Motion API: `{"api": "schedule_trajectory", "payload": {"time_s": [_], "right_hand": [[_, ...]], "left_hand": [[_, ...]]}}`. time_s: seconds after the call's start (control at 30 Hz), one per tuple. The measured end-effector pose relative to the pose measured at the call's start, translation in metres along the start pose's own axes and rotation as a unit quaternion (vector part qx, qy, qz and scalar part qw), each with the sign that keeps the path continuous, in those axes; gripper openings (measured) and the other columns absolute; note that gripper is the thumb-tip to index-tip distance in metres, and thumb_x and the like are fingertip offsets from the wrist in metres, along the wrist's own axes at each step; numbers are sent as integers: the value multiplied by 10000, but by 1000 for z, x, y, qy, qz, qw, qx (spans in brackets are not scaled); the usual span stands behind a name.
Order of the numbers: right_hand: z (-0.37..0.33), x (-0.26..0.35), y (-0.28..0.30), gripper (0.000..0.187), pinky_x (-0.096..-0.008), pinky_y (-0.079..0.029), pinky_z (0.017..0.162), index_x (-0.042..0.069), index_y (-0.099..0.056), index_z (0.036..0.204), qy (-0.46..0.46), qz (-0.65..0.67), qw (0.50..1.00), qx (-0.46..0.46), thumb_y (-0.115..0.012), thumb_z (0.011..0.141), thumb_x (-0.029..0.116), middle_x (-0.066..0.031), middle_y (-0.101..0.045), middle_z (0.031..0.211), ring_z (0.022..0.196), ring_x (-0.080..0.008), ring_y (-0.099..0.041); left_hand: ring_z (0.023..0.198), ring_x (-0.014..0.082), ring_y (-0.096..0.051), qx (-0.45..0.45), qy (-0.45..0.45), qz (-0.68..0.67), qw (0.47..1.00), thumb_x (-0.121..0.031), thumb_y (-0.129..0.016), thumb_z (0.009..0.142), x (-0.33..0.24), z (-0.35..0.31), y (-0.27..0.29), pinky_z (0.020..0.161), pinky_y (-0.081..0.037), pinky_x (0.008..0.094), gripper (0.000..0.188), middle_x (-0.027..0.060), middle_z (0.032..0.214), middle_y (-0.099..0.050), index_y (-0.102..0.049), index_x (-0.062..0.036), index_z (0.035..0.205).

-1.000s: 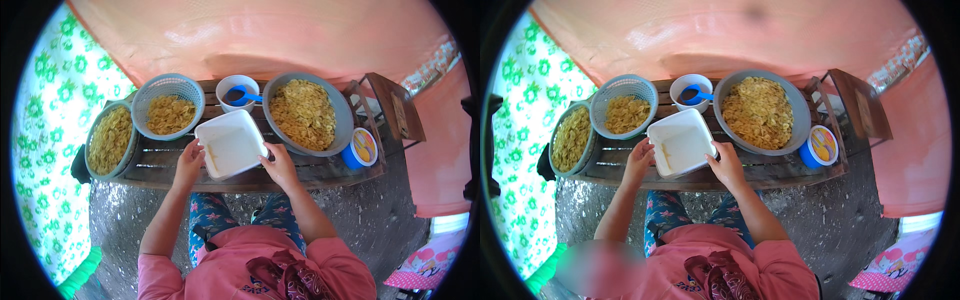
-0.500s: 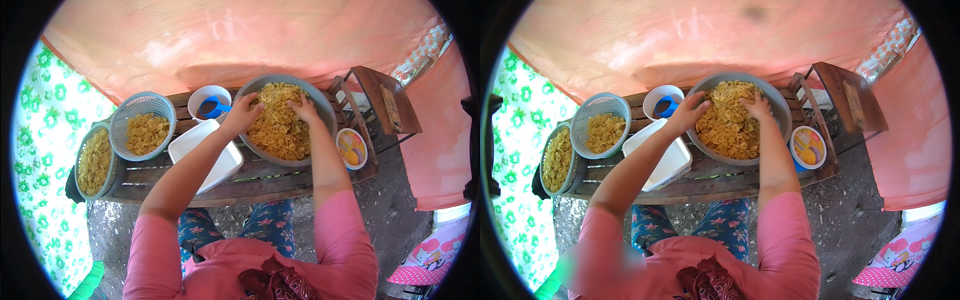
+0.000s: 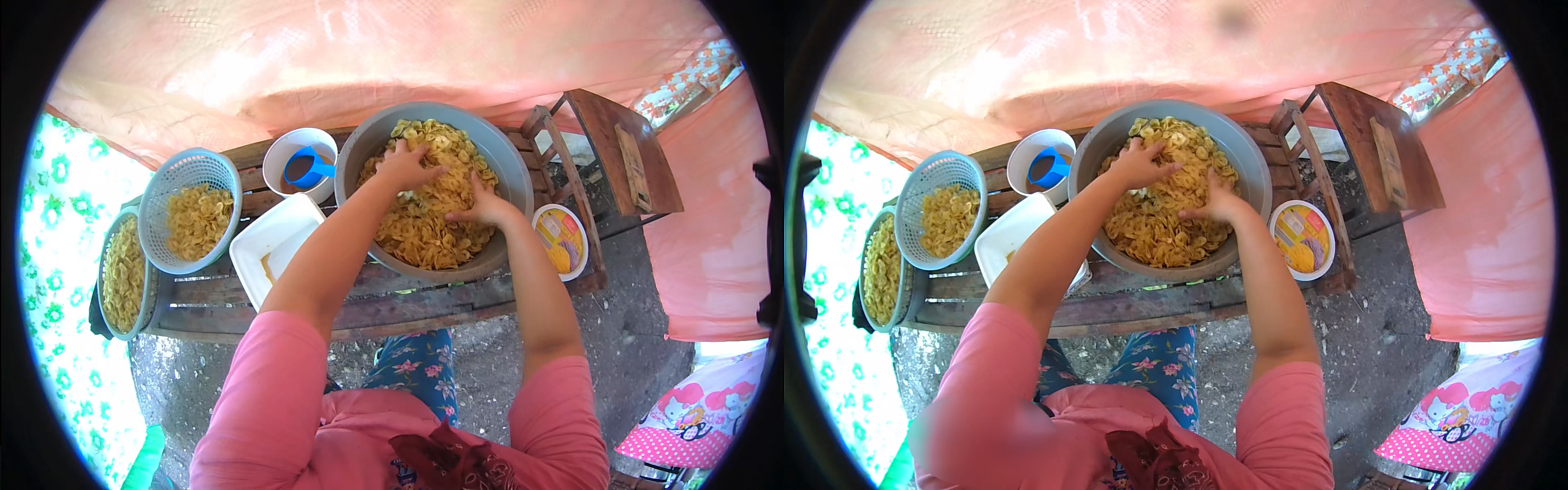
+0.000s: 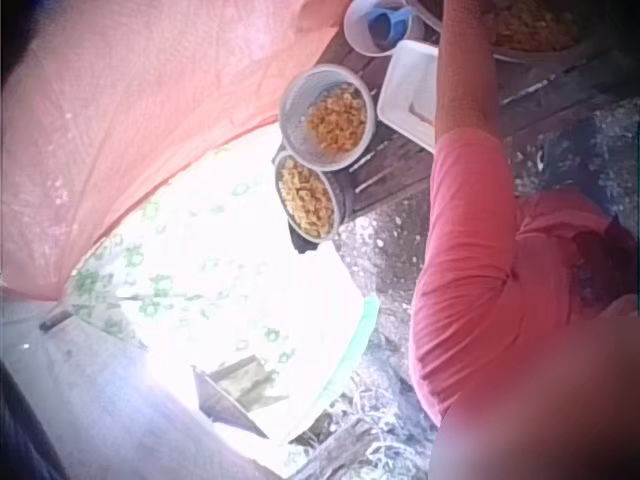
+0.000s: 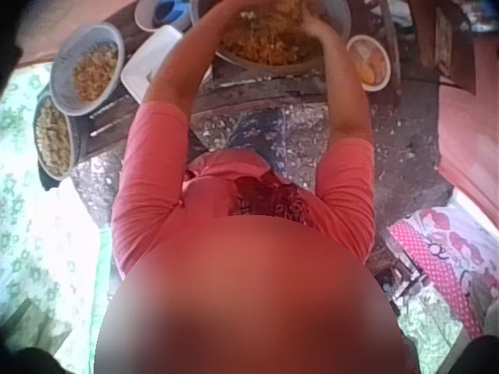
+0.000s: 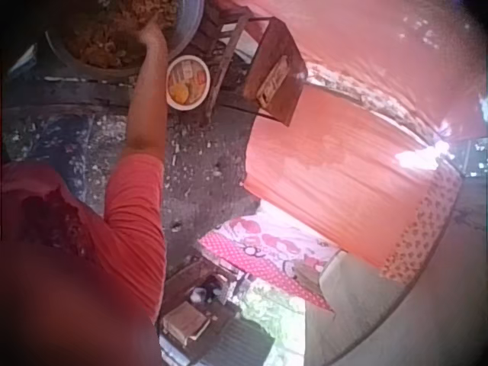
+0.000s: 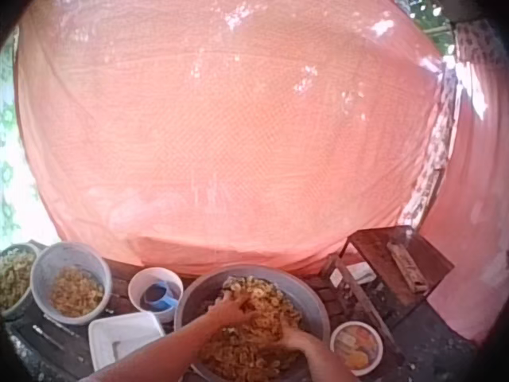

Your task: The person scoops a yellow flaky food from a large bowl into a white rectangular container, then pours liquid from a small white bowl over the food and shakes the container to mix. The person repeats this process multiple times, transferring portions between bowls and containers.

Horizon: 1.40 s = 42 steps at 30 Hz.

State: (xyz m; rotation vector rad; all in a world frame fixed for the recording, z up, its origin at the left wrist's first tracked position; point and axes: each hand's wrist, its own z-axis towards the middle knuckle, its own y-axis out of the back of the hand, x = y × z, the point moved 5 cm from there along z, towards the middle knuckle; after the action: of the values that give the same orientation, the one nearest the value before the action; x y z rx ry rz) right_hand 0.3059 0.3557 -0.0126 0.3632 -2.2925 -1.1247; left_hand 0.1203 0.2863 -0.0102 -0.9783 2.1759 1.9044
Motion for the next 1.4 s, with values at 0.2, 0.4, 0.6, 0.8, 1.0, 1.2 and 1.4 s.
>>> {"api": "schedule_trajectory", "payload": {"time_s": [0.2, 0.4, 0.6, 0.8, 1.0, 1.2, 1.4], "right_hand": [[3, 20, -15, 1378, -433, -362, 1070, 31, 10, 1498, 32, 68, 997, -26, -910, 529, 368, -288, -289, 1451, 1335, -394, -349], [-26, 46, -11, 1089, -381, -462, 960, 27, -151, 1479, 112, 364, 923, -55, -827, 626, 9, -209, -430, 1371, 1246, -324, -458], [-66, 45, 11, 1009, -359, -543, 763, 82, -159, 1488, 98, 464, 879, -40, -783, 699, -5, -142, -455, 1338, 1117, -255, -557], [-77, 46, -2, 969, -378, -532, 719, 154, -150, 1497, 91, 477, 874, -2, -746, 751, -12, -97, -440, 1342, 1049, -236, -581], [-95, 67, 9, 962, -385, -513, 725, 198, -153, 1496, 91, 479, 873, -12, -755, 766, 24, -89, -429, 1343, 1035, -221, -577], [-120, 137, 27, 934, -361, -550, 707, 137, -205, 1475, 189, 452, 871, -29, -770, 742, 16, -107, -523, 1244, 1056, -213, -588], [-116, 223, -19, 873, -322, -575, 715, 67, -313, 1412, 299, 435, 847, 59, -777, 681, -51, -128, -545, 1221, 1042, -226, -610]], "left_hand": [[1329, 504, -295, 94, -36, -151, 983, -775, -583, 713, -15, -31, -23, 1083, -318, 470, 1037, 357, 1472, -134, -290, -153, 1489], [1306, 444, -365, 50, -15, -284, 958, -648, -645, 775, -17, -47, -23, 1060, -350, 441, 973, 331, 1440, -252, -261, -116, 1493], [1259, 319, -458, 36, -64, -435, 897, -438, -677, 858, -38, -59, -12, 1020, -392, 396, 854, 266, 1378, -441, -255, -24, 1475], [1192, 323, -520, -18, -52, -342, 938, -404, -698, 842, -47, -81, -7, 946, -459, 401, 811, 275, 1348, -464, -312, -49, 1461], [1160, 317, -546, -7, -48, -381, 923, -409, -699, 837, -50, -105, 25, 921, -471, 380, 797, 268, 1301, -517, -344, -25, 1438], [1086, 263, -583, -112, -45, -303, 945, -353, -697, 853, -27, -143, 87, 864, -499, 348, 737, 235, 1218, -581, -365, -19, 1420], [1027, 203, -594, -146, -23, -421, 895, -359, -675, 879, 56, -210, 103, 819, -514, 350, 655, 135, 1200, -580, -390, -76, 1396]]}}
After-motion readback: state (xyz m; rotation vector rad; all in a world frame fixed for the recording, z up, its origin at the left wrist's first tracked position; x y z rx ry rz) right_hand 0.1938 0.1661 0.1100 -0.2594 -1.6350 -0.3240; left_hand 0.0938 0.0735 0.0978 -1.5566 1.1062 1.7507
